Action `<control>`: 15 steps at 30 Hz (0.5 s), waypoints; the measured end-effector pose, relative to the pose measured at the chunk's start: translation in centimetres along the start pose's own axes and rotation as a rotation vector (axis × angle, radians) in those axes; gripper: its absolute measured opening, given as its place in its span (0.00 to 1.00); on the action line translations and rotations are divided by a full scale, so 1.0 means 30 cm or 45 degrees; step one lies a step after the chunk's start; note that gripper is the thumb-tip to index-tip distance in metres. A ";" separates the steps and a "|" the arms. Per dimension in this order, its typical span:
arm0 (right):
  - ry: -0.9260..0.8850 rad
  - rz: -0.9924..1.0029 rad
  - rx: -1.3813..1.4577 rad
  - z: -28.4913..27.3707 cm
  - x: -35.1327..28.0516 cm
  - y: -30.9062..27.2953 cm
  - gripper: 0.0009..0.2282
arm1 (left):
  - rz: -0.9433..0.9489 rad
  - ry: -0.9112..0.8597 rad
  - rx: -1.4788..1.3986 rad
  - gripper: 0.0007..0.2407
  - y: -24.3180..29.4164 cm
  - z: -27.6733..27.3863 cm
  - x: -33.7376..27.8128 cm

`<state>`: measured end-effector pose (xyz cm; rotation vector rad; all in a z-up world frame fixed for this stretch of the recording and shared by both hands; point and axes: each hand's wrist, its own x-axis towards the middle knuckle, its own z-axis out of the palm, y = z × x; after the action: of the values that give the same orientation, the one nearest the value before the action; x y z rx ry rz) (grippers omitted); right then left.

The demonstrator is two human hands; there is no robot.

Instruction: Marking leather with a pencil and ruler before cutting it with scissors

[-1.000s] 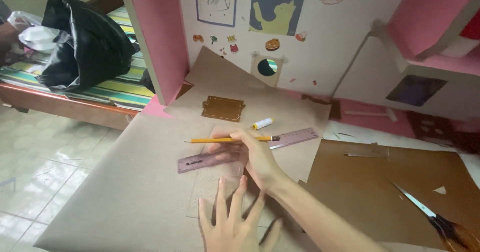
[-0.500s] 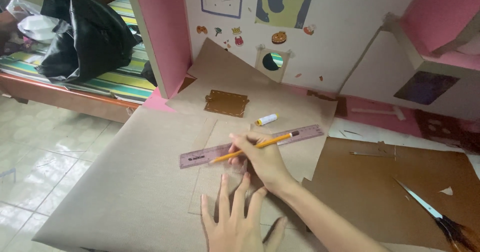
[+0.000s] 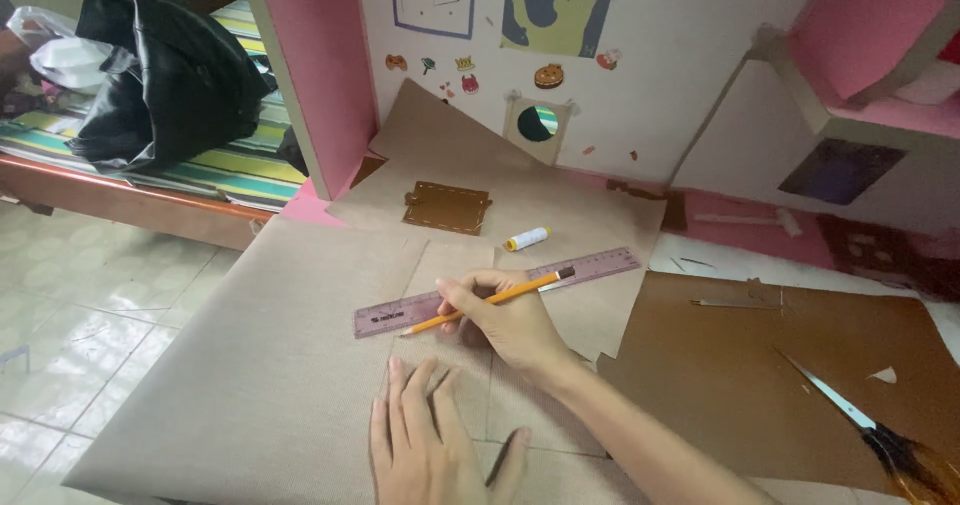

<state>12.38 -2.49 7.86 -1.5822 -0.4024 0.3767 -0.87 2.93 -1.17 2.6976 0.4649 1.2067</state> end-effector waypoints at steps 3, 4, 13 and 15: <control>-0.031 0.060 0.089 0.002 0.002 0.010 0.14 | 0.024 -0.036 0.041 0.34 0.005 -0.003 -0.002; -0.053 0.042 0.104 0.001 0.006 0.018 0.14 | 0.018 -0.047 0.047 0.34 0.007 -0.005 -0.002; -0.056 0.032 -0.003 0.005 -0.001 0.005 0.14 | 0.072 -0.064 0.148 0.34 0.007 -0.007 0.006; -0.050 0.061 -0.015 0.004 -0.002 0.006 0.14 | 0.083 -0.059 0.147 0.33 0.008 -0.010 0.008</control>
<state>12.29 -2.42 7.67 -1.5999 -0.3980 0.4437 -0.89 2.78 -0.73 2.8524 0.4576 1.1648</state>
